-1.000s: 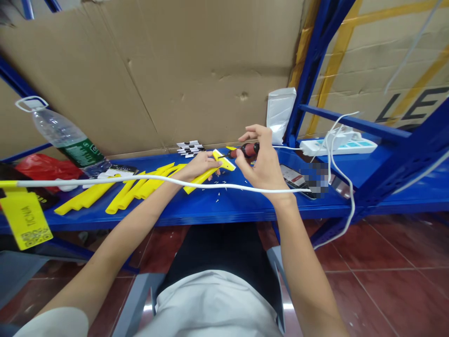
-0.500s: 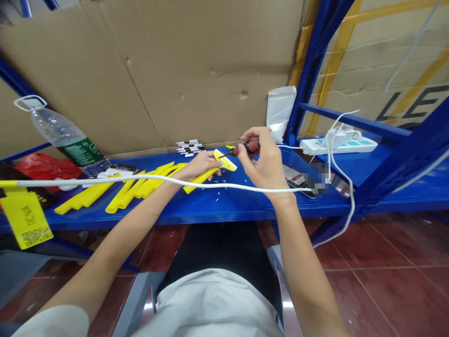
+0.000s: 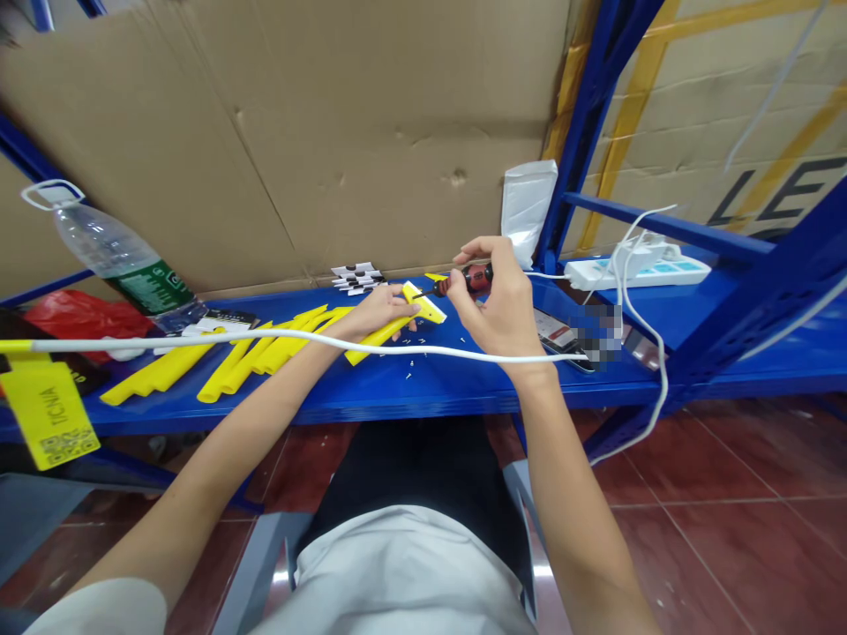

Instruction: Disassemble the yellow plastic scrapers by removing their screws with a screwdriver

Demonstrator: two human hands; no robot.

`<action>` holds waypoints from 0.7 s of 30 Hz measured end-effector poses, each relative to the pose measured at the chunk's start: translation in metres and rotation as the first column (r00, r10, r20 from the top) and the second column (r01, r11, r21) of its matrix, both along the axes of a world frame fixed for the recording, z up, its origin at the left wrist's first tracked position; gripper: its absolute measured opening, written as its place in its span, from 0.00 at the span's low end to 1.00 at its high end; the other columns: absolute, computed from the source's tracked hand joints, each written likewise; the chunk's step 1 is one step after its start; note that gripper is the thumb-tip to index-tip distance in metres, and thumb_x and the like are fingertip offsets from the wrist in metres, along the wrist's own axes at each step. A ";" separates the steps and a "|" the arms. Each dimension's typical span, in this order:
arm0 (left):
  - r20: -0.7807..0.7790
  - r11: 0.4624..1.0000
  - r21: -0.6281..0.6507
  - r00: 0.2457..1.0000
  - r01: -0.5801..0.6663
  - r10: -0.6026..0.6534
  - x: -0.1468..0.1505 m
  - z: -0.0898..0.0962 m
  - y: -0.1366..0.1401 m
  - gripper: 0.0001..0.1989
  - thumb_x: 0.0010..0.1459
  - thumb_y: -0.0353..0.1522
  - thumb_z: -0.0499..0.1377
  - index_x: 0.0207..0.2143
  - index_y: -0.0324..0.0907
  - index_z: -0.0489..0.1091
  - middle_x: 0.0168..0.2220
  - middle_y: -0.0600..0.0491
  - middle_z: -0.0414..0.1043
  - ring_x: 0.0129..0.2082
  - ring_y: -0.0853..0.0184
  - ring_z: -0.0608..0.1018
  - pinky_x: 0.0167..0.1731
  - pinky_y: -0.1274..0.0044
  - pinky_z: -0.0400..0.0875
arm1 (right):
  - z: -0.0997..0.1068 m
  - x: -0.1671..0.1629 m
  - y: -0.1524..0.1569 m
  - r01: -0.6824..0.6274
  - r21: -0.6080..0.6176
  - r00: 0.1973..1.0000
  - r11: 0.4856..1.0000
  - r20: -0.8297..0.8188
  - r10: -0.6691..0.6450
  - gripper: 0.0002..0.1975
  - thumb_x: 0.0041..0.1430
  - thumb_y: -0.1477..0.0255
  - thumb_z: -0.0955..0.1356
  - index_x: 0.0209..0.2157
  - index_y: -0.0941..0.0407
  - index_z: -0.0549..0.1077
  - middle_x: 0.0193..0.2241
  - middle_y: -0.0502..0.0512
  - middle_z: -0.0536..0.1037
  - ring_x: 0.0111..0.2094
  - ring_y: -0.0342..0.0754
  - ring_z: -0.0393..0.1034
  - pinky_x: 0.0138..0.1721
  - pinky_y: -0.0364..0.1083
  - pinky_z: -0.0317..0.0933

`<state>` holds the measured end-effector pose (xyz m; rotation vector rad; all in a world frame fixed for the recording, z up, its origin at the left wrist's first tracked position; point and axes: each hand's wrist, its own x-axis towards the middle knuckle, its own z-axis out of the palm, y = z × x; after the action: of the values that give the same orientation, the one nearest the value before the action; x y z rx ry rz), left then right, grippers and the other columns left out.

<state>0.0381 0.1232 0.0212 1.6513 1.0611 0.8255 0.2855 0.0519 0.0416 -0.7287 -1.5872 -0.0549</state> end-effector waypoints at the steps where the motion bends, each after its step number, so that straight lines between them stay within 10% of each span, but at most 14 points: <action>1: 0.006 1.000 -0.003 1.000 0.000 0.000 0.000 0.000 0.000 0.10 0.71 0.31 0.73 0.48 0.40 0.75 0.33 0.48 0.86 0.27 0.65 0.84 0.27 0.77 0.76 | 0.000 0.000 -0.001 0.006 -0.009 1.000 1.000 0.006 -0.006 0.13 0.71 0.67 0.74 0.54 0.49 0.73 0.49 0.56 0.84 0.42 0.53 0.81 0.47 0.55 0.81; 21: 0.018 1.000 -0.008 1.000 -0.022 0.023 0.003 0.005 -0.007 0.06 0.72 0.27 0.71 0.46 0.39 0.76 0.31 0.49 0.86 0.26 0.66 0.84 0.30 0.77 0.78 | 0.003 0.001 -0.003 0.019 -0.058 0.998 0.998 0.062 -0.015 0.07 0.72 0.65 0.73 0.48 0.49 0.75 0.41 0.55 0.81 0.38 0.53 0.77 0.44 0.56 0.79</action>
<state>0.0415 0.1163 0.0264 1.6253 1.0710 0.8483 0.2869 0.0485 0.0442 -0.7926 -1.6473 -0.0436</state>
